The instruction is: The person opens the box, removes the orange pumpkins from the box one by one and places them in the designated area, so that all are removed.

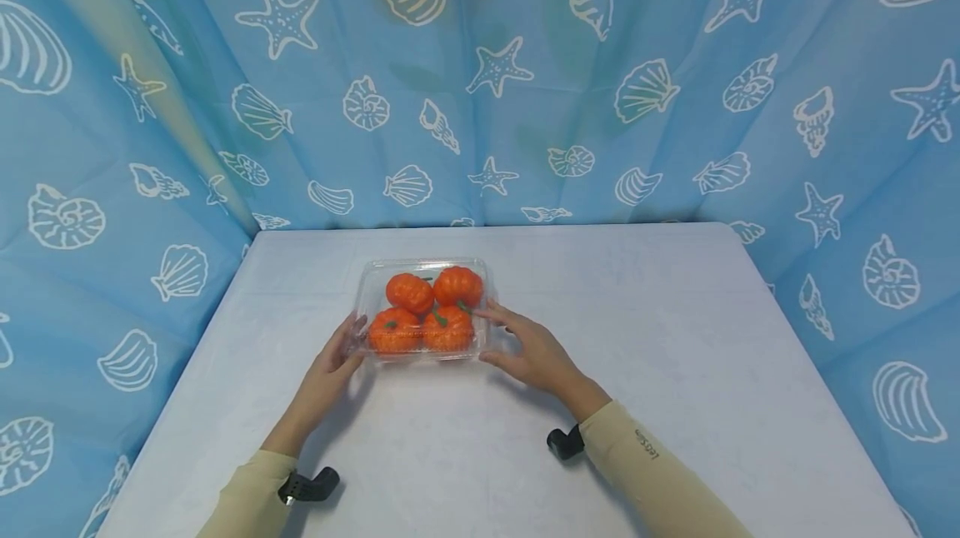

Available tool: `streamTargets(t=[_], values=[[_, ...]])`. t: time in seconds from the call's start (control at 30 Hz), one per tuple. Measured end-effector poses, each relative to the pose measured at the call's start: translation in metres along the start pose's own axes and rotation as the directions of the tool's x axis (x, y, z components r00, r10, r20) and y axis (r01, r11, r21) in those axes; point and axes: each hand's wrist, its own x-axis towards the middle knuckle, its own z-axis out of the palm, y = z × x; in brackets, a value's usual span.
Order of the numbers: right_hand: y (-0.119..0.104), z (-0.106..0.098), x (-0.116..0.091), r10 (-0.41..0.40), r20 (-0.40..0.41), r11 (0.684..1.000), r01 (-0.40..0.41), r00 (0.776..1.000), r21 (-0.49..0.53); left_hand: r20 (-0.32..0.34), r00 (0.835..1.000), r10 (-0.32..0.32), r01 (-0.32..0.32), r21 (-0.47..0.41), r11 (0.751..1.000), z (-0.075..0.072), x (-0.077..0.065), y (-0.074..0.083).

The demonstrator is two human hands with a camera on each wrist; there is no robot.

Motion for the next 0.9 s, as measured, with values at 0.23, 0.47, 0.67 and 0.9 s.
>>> streamTargets(t=[0.23,0.47,0.67,0.9], values=[[0.001,0.003,0.000,-0.018,0.005,1.000,0.018,1.000,0.009,0.024,1.000,-0.007,0.008,-0.032,0.999,-0.004,-0.001,-0.002],[0.002,0.003,0.000,-0.056,-0.008,0.998,0.056,0.998,0.002,0.052,0.998,-0.025,0.027,-0.034,0.999,-0.003,-0.002,0.001],[-0.001,0.001,-0.001,-0.076,-0.042,0.997,0.075,0.996,-0.017,0.060,0.998,-0.018,0.018,-0.010,1.000,-0.006,-0.001,-0.003],[-0.004,-0.001,0.000,-0.083,-0.062,0.996,0.084,0.995,0.004,0.085,0.996,-0.036,0.036,0.004,0.999,-0.012,-0.004,-0.004]])
